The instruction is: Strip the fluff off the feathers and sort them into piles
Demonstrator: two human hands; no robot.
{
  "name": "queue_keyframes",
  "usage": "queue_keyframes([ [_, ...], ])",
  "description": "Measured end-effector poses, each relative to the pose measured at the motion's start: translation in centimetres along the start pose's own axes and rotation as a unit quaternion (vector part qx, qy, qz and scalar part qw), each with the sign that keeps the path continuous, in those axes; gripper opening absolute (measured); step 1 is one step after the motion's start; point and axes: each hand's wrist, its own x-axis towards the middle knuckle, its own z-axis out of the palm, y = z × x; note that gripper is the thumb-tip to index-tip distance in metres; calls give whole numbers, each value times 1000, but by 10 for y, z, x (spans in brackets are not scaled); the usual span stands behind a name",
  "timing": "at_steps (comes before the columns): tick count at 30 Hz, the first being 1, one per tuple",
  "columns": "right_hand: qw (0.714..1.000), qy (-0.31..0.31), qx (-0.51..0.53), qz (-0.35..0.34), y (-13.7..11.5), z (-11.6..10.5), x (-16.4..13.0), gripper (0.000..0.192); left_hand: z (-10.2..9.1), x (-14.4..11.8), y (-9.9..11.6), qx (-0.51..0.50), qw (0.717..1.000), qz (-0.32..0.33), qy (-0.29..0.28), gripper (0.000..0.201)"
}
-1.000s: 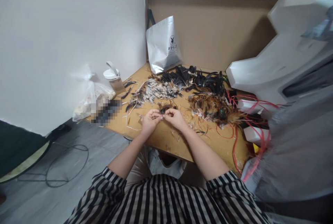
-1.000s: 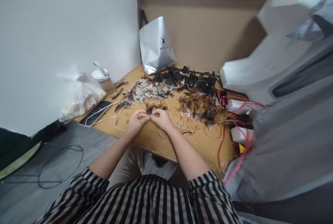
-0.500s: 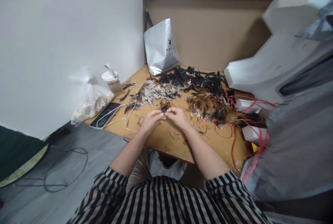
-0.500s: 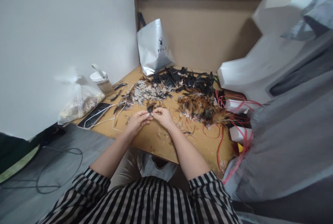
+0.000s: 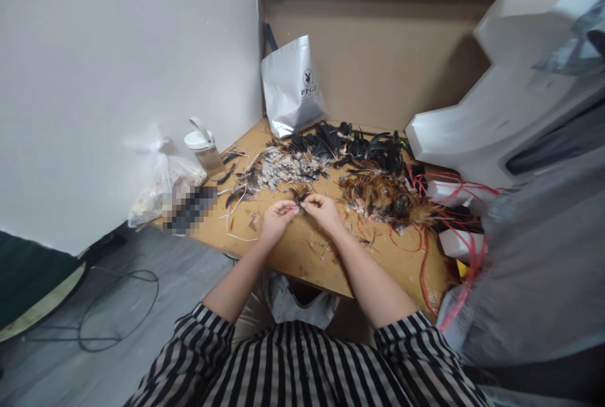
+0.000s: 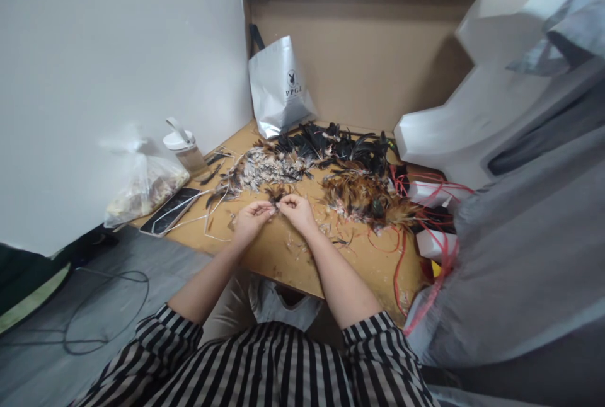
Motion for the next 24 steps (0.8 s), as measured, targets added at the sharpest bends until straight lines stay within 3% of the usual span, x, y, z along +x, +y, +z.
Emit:
queue_keyframes([
  [11,998,-13,55,28,-3,0,-2,19,2,4,-1,-50,998,-41,-18,23],
  [15,992,-15,117,46,-5,1,-3,19,1,6,-2,-120,987,-88,-63,18],
  [19,978,-38,193,63,-2,1,-2,20,4,7,0,-214,958,-152,-114,20],
  [21,976,-32,204,63,-1,2,-1,20,7,7,0,-231,953,-162,-112,20],
  [24,980,13,191,61,-1,3,0,19,13,7,-1,-200,967,-140,-78,20],
])
